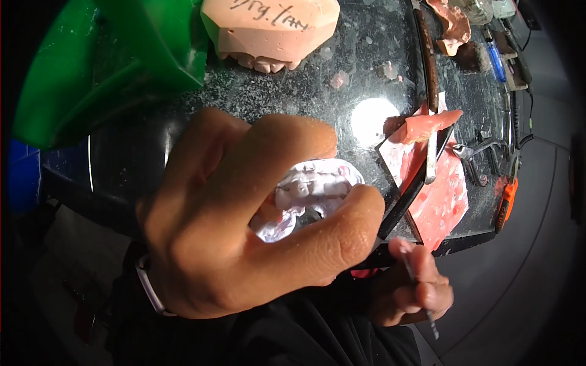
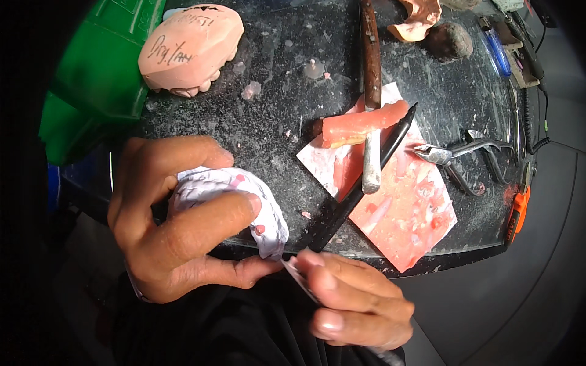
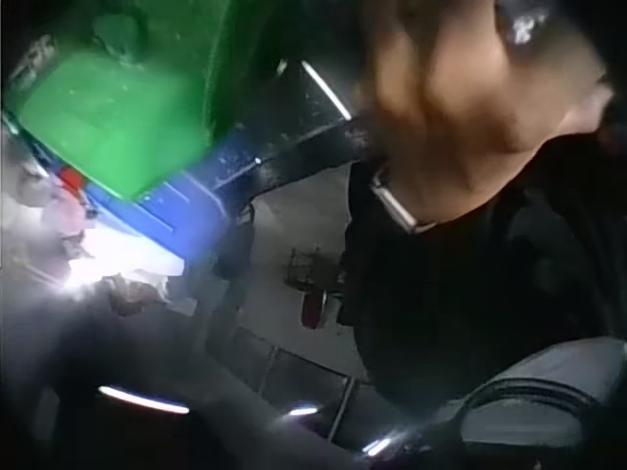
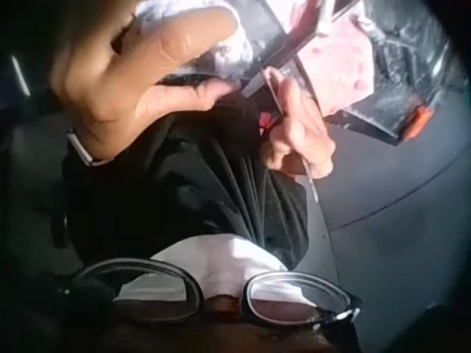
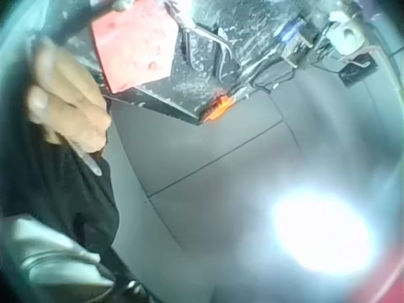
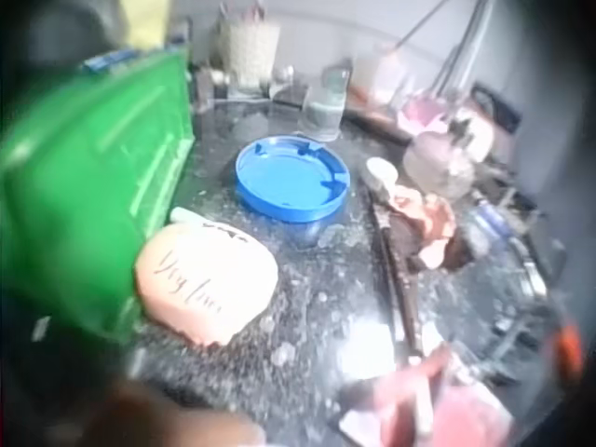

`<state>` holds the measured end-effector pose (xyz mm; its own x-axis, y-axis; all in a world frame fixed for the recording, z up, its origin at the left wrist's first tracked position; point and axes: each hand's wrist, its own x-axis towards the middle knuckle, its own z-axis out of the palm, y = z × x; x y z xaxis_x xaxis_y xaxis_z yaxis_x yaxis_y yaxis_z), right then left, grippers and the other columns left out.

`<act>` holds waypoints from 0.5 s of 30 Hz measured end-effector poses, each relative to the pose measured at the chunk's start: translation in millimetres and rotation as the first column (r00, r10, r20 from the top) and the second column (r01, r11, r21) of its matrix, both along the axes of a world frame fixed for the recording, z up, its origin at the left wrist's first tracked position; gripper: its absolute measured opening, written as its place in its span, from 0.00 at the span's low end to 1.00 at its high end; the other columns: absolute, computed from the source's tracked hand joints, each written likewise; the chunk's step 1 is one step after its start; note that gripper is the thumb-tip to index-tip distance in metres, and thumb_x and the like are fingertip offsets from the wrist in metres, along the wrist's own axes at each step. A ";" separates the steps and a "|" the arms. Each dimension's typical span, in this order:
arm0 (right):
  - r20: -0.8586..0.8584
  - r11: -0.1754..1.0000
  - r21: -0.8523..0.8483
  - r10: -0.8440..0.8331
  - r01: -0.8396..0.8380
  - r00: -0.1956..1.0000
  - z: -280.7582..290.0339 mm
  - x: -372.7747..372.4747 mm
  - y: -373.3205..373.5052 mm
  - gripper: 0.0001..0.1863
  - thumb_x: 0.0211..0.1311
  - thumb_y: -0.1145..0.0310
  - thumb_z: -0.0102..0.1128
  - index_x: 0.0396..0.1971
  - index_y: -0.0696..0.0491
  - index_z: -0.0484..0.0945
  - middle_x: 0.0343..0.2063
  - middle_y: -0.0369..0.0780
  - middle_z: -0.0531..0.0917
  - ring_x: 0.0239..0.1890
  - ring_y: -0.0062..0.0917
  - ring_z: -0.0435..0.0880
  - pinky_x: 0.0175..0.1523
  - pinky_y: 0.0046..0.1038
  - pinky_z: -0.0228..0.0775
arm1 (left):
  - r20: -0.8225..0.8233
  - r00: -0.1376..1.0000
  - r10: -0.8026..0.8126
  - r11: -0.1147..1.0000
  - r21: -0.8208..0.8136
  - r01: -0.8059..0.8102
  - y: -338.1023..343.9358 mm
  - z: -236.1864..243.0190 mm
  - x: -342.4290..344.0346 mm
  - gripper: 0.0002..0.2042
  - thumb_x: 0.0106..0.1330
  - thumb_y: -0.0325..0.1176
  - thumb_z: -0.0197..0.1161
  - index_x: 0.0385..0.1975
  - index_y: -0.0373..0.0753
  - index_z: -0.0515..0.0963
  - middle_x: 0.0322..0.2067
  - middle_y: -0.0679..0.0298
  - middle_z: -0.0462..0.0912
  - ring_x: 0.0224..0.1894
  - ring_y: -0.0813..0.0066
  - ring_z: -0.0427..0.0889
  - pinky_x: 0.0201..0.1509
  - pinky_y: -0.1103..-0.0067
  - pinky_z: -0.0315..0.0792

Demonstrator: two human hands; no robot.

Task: The person fits pink wax components onto a white dental cast. They use hands to align the wax and then use a rotary tool to trim the edges of the wax before re-aligning it on the model.

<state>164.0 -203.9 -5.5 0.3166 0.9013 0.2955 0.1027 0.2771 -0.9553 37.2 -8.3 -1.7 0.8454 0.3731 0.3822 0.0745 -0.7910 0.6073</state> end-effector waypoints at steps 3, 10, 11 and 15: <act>0.253 0.997 0.002 -0.080 0.082 0.964 -3.0 -10.3 10.6 0.23 0.49 0.81 0.64 0.48 0.57 0.72 0.53 0.52 0.73 0.56 0.48 0.70 0.58 0.44 0.65 | 0.018 0.999 -0.030 0.999 0.024 0.029 4.6 4.6 4.5 0.28 0.22 0.40 0.78 0.31 0.43 0.79 0.33 0.54 0.76 0.32 0.69 0.73 0.28 0.79 0.68; 0.398 0.964 -0.024 -0.234 0.265 0.887 -10.2 -25.5 23.7 0.23 0.49 0.78 0.66 0.48 0.54 0.73 0.45 0.48 0.80 0.52 0.36 0.76 0.64 0.36 0.56 | 0.015 0.999 -0.043 0.997 0.059 0.042 5.3 -0.1 0.6 0.29 0.22 0.44 0.77 0.30 0.40 0.79 0.31 0.53 0.77 0.29 0.69 0.73 0.27 0.80 0.68; 0.391 0.956 -0.043 -0.251 0.289 0.885 -7.7 -27.5 22.5 0.23 0.49 0.78 0.67 0.48 0.54 0.73 0.45 0.48 0.80 0.52 0.36 0.76 0.64 0.35 0.56 | 0.026 0.998 -0.056 0.997 0.052 0.054 6.0 -0.2 1.6 0.29 0.22 0.44 0.77 0.30 0.41 0.79 0.31 0.53 0.77 0.29 0.70 0.73 0.26 0.81 0.67; 0.386 0.949 -0.082 -0.251 0.304 0.888 -5.8 -28.2 18.2 0.25 0.48 0.77 0.68 0.48 0.55 0.72 0.44 0.48 0.80 0.52 0.35 0.77 0.64 0.34 0.56 | 0.029 0.996 -0.087 0.995 0.046 0.085 7.7 -0.5 5.9 0.28 0.22 0.43 0.77 0.30 0.40 0.79 0.31 0.53 0.77 0.28 0.70 0.73 0.25 0.81 0.67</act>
